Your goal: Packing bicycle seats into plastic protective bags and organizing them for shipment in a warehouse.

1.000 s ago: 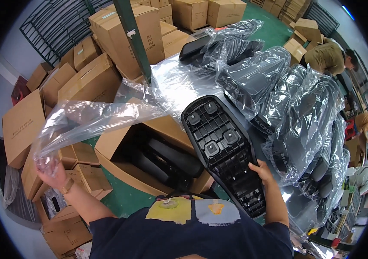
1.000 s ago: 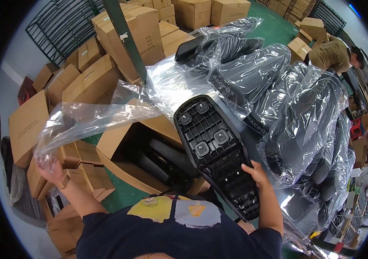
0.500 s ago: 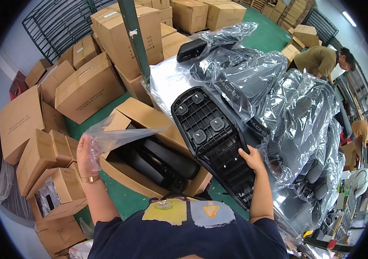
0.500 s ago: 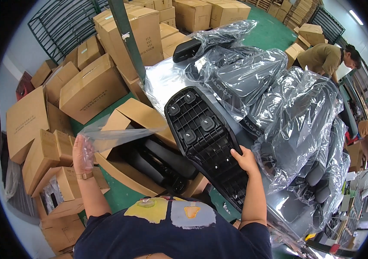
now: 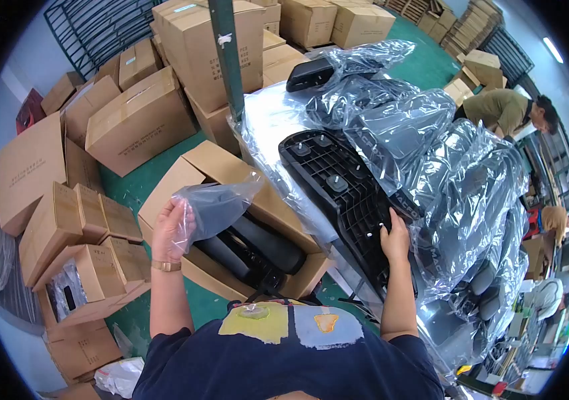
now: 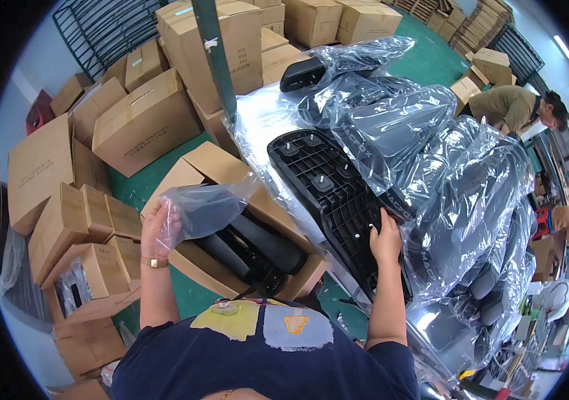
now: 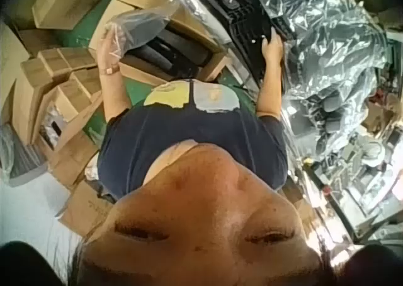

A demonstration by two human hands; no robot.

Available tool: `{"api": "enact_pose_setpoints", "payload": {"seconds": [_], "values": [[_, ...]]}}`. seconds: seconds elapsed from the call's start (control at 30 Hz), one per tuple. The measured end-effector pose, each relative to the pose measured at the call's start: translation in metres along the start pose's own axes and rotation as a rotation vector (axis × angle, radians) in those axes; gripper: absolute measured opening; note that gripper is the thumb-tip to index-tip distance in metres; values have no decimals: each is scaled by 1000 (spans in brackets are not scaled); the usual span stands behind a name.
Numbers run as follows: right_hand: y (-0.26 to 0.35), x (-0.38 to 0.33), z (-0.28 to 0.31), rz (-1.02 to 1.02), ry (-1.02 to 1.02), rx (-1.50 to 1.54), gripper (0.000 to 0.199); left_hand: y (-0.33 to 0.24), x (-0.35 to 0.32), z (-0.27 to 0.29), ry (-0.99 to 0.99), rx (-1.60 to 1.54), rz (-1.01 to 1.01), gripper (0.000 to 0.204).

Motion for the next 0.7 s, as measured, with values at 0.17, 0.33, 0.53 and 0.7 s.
{"api": "enact_pose_setpoints", "payload": {"seconds": [0.17,0.33,0.53,0.7], "values": [[87,-21,28,226,-97,520,45,44,-2,-35,37,262,-1,13],[219,-24,-1,844,432,571,75,75,-30,-94,574,865,-41,34],[230,-5,-50,835,683,216,41,55,-41,-71,532,998,-58,34],[242,27,-53,461,239,215,39,69,-74,-35,416,879,-12,32]]}}
Point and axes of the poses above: each hand's wrist, its own x-axis towards the middle knuckle, its own z-axis out of the back of the hand, y = z × x, the point moved 3 cm from there along x, towards the middle knuckle, and after that the axes turned 2 degrees about y, right-handed, at the moved point
